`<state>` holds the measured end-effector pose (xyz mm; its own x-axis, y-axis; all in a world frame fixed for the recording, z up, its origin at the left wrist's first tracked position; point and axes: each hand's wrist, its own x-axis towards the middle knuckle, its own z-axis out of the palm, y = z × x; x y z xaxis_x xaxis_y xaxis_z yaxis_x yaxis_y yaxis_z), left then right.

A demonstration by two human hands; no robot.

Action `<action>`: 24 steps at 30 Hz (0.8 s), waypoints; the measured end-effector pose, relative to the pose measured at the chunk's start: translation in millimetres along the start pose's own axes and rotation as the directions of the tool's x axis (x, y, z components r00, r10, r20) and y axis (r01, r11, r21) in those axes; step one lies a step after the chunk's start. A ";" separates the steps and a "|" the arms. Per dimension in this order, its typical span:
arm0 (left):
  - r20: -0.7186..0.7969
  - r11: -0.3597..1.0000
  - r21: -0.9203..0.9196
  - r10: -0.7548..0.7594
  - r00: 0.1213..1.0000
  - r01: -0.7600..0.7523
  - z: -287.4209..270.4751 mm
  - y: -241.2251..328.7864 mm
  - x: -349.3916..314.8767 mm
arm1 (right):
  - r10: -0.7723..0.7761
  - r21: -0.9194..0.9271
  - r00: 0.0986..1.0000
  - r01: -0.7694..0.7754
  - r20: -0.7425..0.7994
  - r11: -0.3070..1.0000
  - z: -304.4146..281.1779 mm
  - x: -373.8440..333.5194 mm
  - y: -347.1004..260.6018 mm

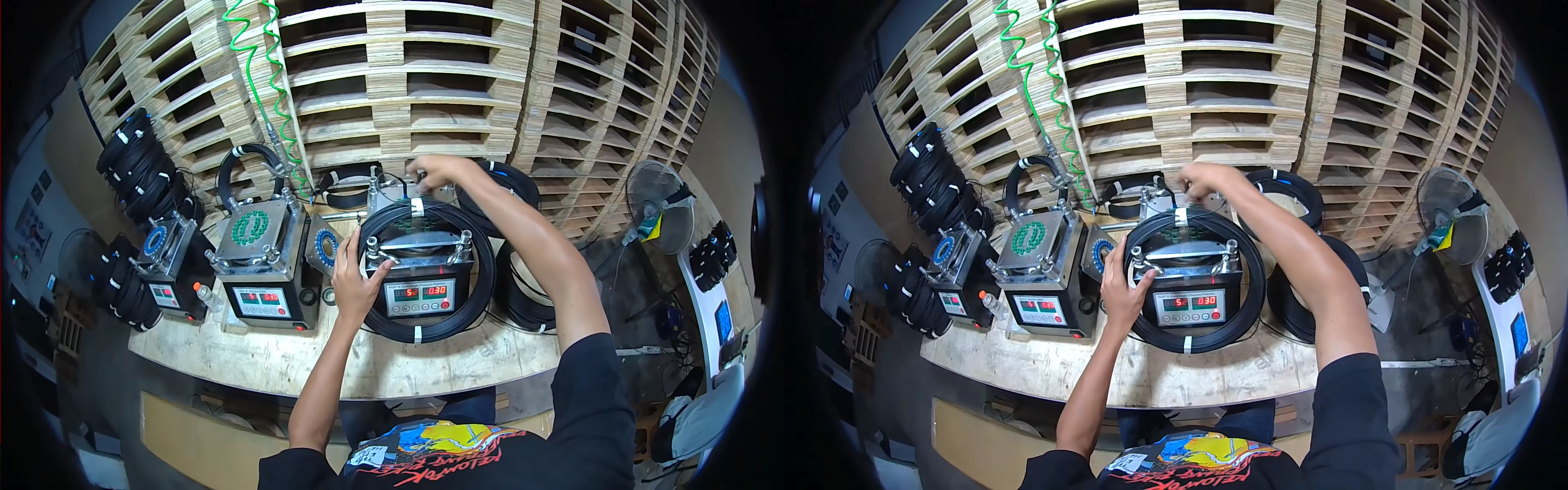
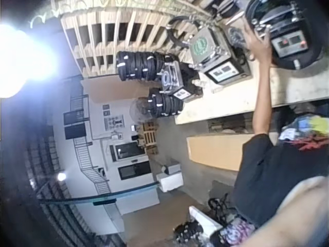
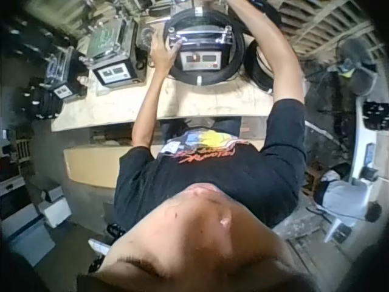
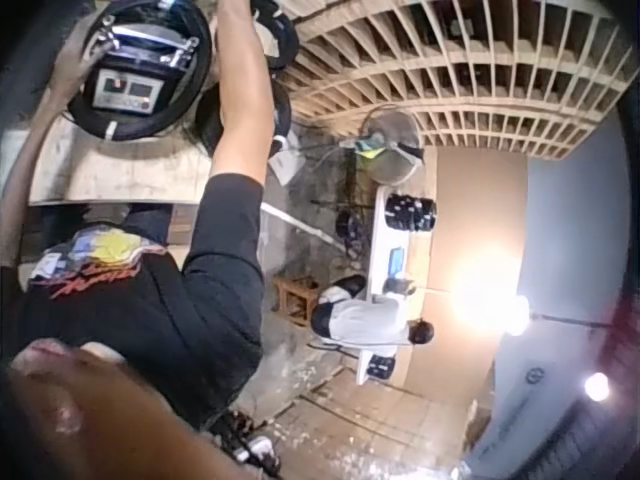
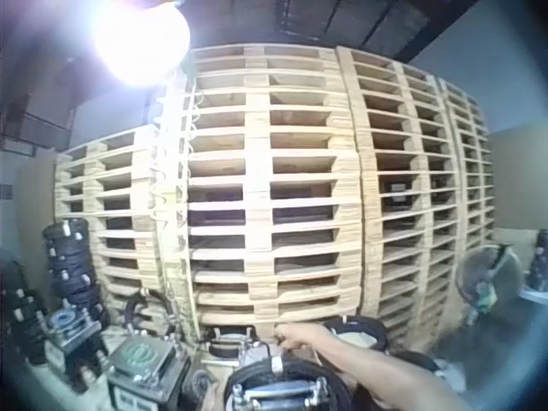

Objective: The person operates a testing machine by pressing buttons on its control panel. They then open the machine's lid to remove a purple circular object and place it on the table. Finally, they place a coiled black cable onto the machine's platform and secure it with clamps.

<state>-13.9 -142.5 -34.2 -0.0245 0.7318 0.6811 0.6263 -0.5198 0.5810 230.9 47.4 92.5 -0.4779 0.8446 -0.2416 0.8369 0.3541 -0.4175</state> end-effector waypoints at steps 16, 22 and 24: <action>0.465 0.836 0.217 0.366 0.806 -0.504 14.1 57.9 174.8 | 0.312 0.355 0.179 0.592 -0.933 0.724 70.7 -96.3 -20.0; 0.794 0.762 0.399 -0.010 0.607 -0.510 67.8 26.3 207.8 | 0.407 0.396 0.105 0.542 -0.907 0.741 94.7 -97.9 -9.7; 0.809 0.768 0.357 0.030 0.587 -0.532 73.3 24.9 206.8 | 0.371 0.382 0.118 0.461 -0.921 0.801 96.7 -97.1 -8.0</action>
<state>53.8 28.2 88.5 0.6351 0.7704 0.0570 0.7722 -0.6310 -0.0747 244.7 -76.3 34.5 0.4997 0.6013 0.6234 0.3485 0.5193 -0.7803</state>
